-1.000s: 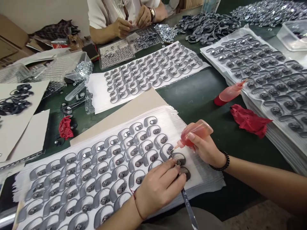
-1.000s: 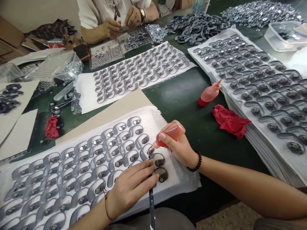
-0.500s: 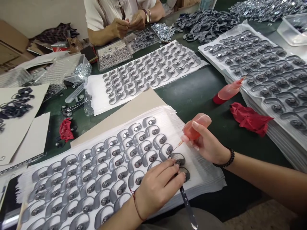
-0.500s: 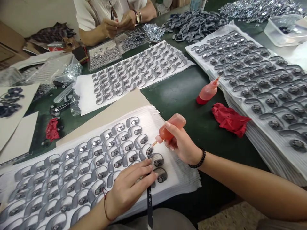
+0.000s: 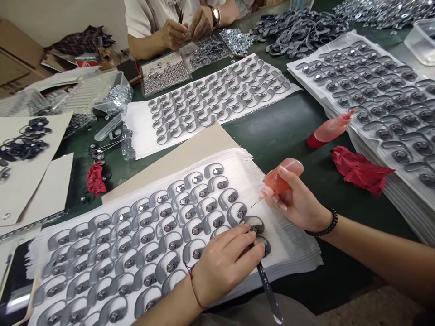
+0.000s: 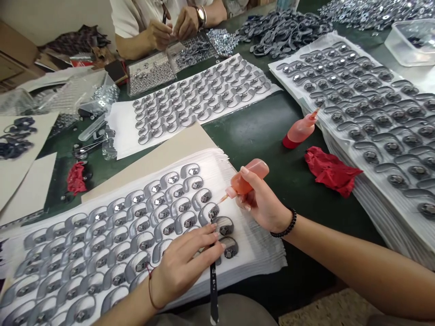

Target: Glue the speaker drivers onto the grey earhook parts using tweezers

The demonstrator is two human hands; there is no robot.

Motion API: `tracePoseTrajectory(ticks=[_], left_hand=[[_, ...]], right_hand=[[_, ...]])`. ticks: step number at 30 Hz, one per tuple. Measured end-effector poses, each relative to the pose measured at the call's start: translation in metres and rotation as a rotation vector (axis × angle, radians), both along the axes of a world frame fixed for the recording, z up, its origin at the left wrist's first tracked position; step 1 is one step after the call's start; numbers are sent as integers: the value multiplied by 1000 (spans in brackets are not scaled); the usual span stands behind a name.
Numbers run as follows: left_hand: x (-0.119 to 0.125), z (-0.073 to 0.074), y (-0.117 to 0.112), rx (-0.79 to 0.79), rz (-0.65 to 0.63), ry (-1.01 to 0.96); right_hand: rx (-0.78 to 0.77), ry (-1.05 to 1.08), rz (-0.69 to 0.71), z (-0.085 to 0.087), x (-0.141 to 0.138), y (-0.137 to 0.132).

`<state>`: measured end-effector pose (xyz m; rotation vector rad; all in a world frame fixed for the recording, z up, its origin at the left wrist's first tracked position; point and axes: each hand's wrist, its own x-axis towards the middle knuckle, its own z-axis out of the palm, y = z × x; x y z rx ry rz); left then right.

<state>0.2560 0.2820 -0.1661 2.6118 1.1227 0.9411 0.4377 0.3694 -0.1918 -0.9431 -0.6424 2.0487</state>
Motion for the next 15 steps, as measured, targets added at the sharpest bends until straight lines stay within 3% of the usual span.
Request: tracePoseTrajectory(ticks=[15], left_hand=[[3, 3, 2, 28, 16, -22]], right_hand=[[48, -29, 4, -1, 0, -2]])
